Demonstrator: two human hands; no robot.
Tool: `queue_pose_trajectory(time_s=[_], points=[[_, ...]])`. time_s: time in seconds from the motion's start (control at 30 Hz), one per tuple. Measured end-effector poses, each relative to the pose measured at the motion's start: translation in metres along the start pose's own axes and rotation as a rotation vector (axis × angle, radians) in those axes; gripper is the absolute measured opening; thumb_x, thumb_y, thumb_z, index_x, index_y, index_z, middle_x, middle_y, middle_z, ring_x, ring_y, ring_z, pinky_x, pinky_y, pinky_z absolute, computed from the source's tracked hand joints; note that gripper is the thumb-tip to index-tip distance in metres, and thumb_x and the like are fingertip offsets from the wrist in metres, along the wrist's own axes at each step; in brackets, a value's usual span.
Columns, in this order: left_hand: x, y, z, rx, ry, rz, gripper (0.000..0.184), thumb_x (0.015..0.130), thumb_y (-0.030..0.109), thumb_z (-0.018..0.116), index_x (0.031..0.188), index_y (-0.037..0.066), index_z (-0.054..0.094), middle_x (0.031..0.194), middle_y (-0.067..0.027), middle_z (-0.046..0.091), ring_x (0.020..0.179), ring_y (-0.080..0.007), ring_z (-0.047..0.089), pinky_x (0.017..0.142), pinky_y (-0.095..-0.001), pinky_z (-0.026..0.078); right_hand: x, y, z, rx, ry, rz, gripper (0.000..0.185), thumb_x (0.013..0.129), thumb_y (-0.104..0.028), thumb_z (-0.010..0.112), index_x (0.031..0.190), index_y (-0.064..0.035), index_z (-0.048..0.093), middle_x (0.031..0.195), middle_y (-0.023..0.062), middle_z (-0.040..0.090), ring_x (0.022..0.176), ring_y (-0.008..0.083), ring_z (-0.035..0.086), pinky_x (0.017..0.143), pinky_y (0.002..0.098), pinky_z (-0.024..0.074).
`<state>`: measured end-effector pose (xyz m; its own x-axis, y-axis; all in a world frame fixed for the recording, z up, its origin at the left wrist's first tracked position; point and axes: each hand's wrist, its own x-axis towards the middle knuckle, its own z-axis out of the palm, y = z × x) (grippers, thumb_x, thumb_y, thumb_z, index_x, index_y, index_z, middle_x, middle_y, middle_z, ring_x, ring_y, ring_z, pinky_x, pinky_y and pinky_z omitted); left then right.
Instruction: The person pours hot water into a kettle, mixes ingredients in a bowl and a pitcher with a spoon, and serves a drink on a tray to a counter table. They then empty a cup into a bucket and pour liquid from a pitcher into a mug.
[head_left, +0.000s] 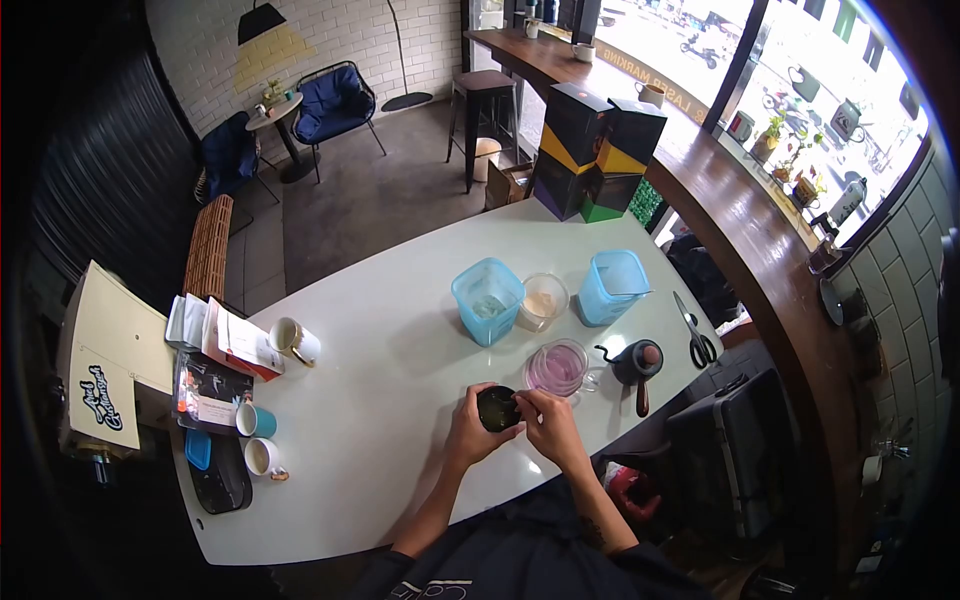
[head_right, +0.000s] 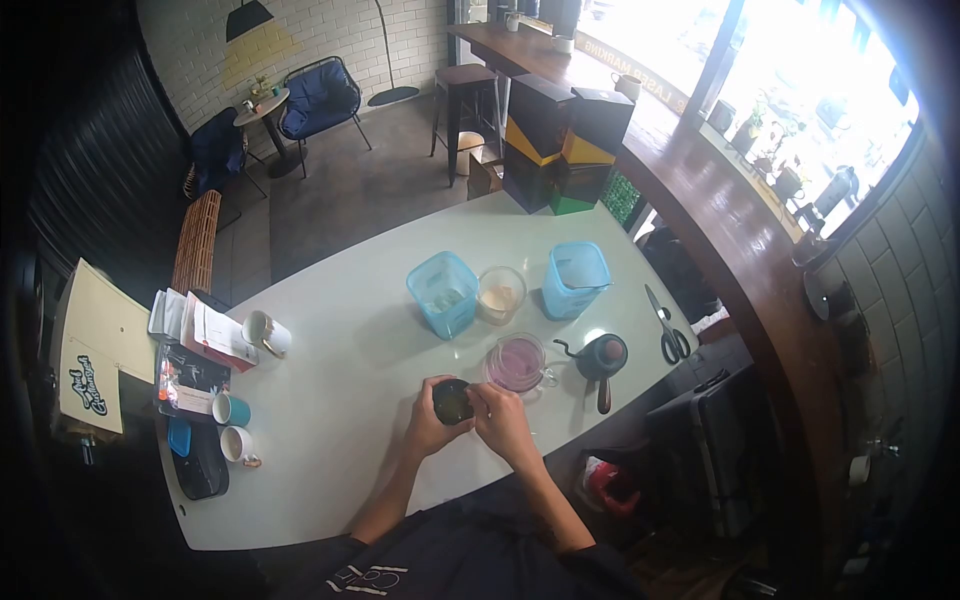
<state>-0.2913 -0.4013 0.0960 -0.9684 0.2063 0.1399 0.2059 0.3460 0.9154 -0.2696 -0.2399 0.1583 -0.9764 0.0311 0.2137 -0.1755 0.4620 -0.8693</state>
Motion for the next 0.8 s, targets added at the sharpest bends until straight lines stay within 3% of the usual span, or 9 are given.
queue_pose_trajectory(time_s=[0.07, 0.2, 0.27, 0.43, 0.53, 0.6, 0.73, 0.8], points=[[0.0001, -0.0003, -0.0006, -0.028, -0.043, -0.063, 0.083, 0.059, 0.017, 0.094, 0.127, 0.003, 0.048, 0.118, -0.0156, 0.062, 0.11, -0.0291, 0.064, 0.093, -0.0415, 0.053, 0.0006, -0.003, -0.0012, -0.001, -0.031, 0.006, 0.013, 0.092, -0.002, 0.062, 0.099, 0.0061, 0.069, 0.081, 0.0197, 0.069, 0.071, 0.029, 0.07, 0.065, 0.0355, 0.0526], [0.0003, -0.0016, -0.0003, -0.028, -0.039, -0.052, 0.083, 0.06, 0.017, 0.093, 0.127, 0.003, 0.048, 0.117, -0.0156, 0.063, 0.11, -0.0293, 0.064, 0.093, -0.0416, 0.053, 0.0004, -0.003, -0.0032, -0.053, -0.092, 0.022, 0.012, 0.092, -0.002, 0.062, 0.098, 0.006, 0.069, 0.081, 0.0195, 0.069, 0.073, 0.0306, 0.07, 0.065, 0.0362, 0.0528], [0.0001, -0.0028, 0.0007, -0.007, 0.0, -0.006, 0.084, 0.06, 0.033, 0.096, 0.125, 0.004, 0.05, 0.111, -0.0166, 0.067, 0.104, -0.0332, 0.067, 0.09, -0.0432, 0.055, 0.0009, -0.0014, -0.0044, -0.09, -0.047, 0.005, 0.012, 0.092, -0.002, 0.062, 0.097, 0.0061, 0.068, 0.081, 0.0193, 0.068, 0.073, 0.0309, 0.07, 0.065, 0.0363, 0.0529], [0.0, -0.0008, 0.0001, 0.001, -0.007, -0.004, 0.084, 0.06, 0.033, 0.096, 0.124, 0.004, 0.05, 0.11, -0.0163, 0.067, 0.103, -0.0328, 0.067, 0.089, -0.0429, 0.055, 0.0026, 0.0002, -0.0036, -0.066, 0.039, -0.028, 0.012, 0.091, -0.002, 0.062, 0.097, 0.0062, 0.068, 0.08, 0.0186, 0.067, 0.073, 0.0314, 0.069, 0.067, 0.0368, 0.0531], [0.0003, -0.0043, 0.0002, -0.025, -0.006, -0.001, 0.084, 0.06, 0.033, 0.096, 0.124, 0.004, 0.05, 0.11, -0.0161, 0.067, 0.103, -0.0323, 0.068, 0.089, -0.0426, 0.055, 0.002, -0.0018, -0.0023, -0.001, -0.035, -0.014, 0.012, 0.091, -0.002, 0.061, 0.097, 0.0063, 0.068, 0.081, 0.0183, 0.067, 0.074, 0.0321, 0.069, 0.068, 0.0369, 0.0534], [0.0001, -0.0058, 0.0009, -0.027, -0.004, 0.007, 0.084, 0.06, 0.033, 0.096, 0.124, 0.004, 0.05, 0.11, -0.0161, 0.067, 0.103, -0.0321, 0.068, 0.089, -0.0425, 0.055, 0.001, -0.0045, -0.0033, 0.006, -0.091, 0.02, 0.012, 0.091, -0.005, 0.061, 0.096, 0.0041, 0.068, 0.084, 0.0205, 0.066, 0.078, 0.0402, 0.066, 0.069, 0.0445, 0.051], [-0.0001, -0.0023, 0.0006, -0.015, -0.004, 0.001, 0.084, 0.06, 0.034, 0.095, 0.125, 0.004, 0.05, 0.111, -0.0162, 0.067, 0.104, -0.0318, 0.068, 0.09, -0.0424, 0.055, 0.0003, -0.0027, -0.0047, -0.067, -0.08, 0.017, 0.012, 0.091, -0.005, 0.061, 0.096, 0.0042, 0.068, 0.084, 0.0203, 0.066, 0.078, 0.0402, 0.066, 0.07, 0.0444, 0.051], [0.0, -0.0022, 0.0011, -0.014, -0.003, -0.013, 0.084, 0.061, 0.034, 0.095, 0.125, 0.004, 0.049, 0.111, -0.0162, 0.067, 0.104, -0.0318, 0.068, 0.09, -0.0425, 0.055, 0.0009, 0.0002, -0.0039, -0.122, 0.018, -0.019, 0.013, 0.092, -0.003, 0.061, 0.099, 0.0051, 0.068, 0.082, 0.0179, 0.067, 0.072, 0.0308, 0.067, 0.065, 0.0365, 0.0502]])
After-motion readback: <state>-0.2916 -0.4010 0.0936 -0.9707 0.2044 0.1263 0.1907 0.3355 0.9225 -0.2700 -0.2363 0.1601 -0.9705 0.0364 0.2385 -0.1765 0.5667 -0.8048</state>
